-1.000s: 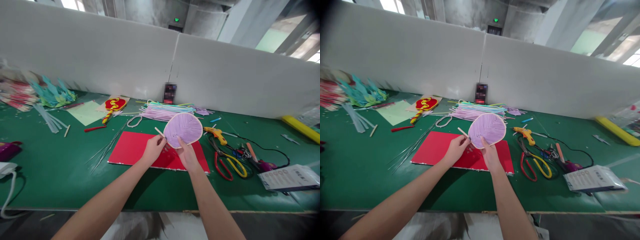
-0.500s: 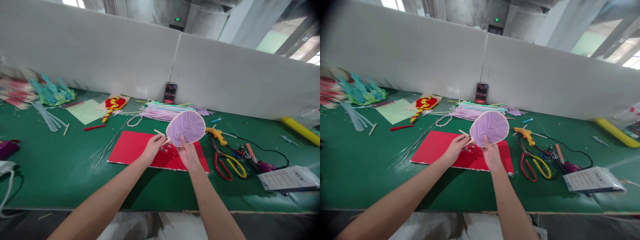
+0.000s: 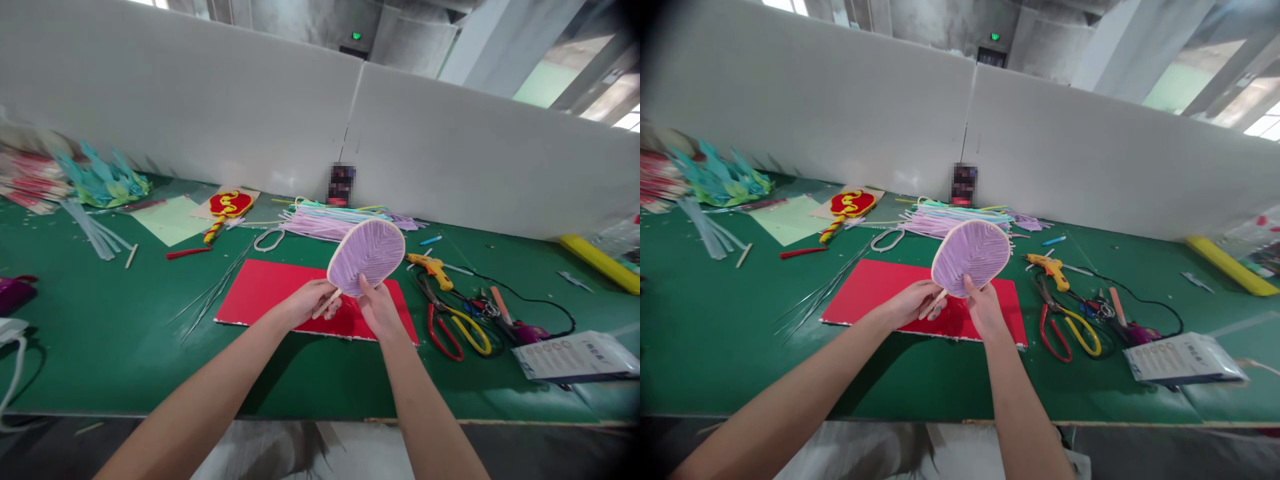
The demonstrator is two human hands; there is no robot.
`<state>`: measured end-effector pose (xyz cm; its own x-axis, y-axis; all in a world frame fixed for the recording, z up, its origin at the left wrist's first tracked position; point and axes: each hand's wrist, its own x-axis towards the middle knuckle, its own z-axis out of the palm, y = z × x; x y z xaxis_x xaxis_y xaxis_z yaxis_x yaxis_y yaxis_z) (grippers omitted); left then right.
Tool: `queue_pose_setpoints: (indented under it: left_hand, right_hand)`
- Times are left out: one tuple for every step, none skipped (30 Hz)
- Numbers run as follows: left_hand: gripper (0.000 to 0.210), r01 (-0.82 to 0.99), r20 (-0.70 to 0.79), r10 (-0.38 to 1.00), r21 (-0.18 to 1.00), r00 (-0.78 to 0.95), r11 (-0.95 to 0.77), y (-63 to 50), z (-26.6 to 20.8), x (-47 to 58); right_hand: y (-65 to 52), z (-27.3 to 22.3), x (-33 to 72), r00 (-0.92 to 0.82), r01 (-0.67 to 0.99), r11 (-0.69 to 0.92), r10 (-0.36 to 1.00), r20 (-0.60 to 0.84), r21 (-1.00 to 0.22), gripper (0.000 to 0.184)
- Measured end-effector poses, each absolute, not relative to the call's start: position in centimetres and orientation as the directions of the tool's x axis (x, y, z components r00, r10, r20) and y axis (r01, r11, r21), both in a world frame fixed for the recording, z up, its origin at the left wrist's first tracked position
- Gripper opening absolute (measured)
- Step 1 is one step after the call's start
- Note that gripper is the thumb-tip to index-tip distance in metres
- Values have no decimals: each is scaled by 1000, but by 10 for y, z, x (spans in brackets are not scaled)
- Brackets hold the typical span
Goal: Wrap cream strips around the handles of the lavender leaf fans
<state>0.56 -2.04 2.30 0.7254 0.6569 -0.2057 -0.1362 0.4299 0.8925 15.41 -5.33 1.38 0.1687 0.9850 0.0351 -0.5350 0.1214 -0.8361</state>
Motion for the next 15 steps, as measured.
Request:
queue_pose_setpoints:
  left_hand:
    - [18, -129, -212, 651, 891, 729, 435, -21, 23, 6]
    - [17, -119, -219, 649, 892, 728, 435, -21, 24, 6]
    - [17, -109, -227, 653, 896, 723, 431, -22, 25, 6]
    - [17, -97, -234, 661, 901, 713, 424, -23, 27, 6]
    - [17, -88, -238, 671, 906, 702, 414, -23, 29, 6]
    - [17, -83, -239, 683, 912, 690, 403, -24, 30, 7]
    - [17, -83, -234, 697, 918, 678, 389, -25, 32, 7]
    - [18, -86, -224, 712, 924, 665, 372, -25, 32, 8]
    - [18, -93, -209, 731, 932, 650, 350, -25, 33, 9]
    - [19, -102, -189, 755, 942, 628, 320, -24, 32, 10]
    - [19, -107, -165, 782, 953, 602, 283, -23, 31, 11]
    - [19, -106, -139, 809, 965, 571, 240, -22, 30, 12]
    - [18, -99, -110, 836, 976, 538, 193, -20, 28, 12]
    - [17, -85, -80, 860, 986, 503, 142, -18, 26, 12]
    - [17, -62, -45, 883, 995, 468, 84, -17, 25, 11]
  right_hand:
    - [-53, 13, 155, 173, -534, 121, 984, 31, -837, 25]
    - [-53, 13, 156, 176, -532, 119, 984, 27, -838, 24]
    - [-53, 12, 157, 179, -532, 118, 984, 25, -838, 22]
    - [-53, 12, 157, 183, -533, 122, 983, 27, -837, 21]
    - [-53, 12, 158, 191, -535, 134, 981, 35, -834, 20]
    - [-53, 12, 158, 200, -537, 149, 979, 46, -830, 20]
    - [-53, 13, 157, 205, -539, 161, 977, 57, -827, 21]
    - [-53, 14, 156, 208, -540, 171, 976, 65, -824, 21]
    - [-53, 15, 155, 210, -542, 176, 975, 70, -822, 20]
    - [-53, 16, 155, 211, -543, 176, 975, 69, -821, 18]
    - [-53, 17, 154, 213, -540, 167, 975, 58, -825, 16]
    - [-53, 17, 153, 213, -532, 152, 976, 42, -833, 14]
    - [-54, 17, 153, 210, -517, 128, 978, 19, -846, 14]
    - [-54, 17, 153, 201, -498, 93, 980, -10, -862, 15]
    - [-54, 16, 153, 187, -482, 51, 981, -46, -875, 18]
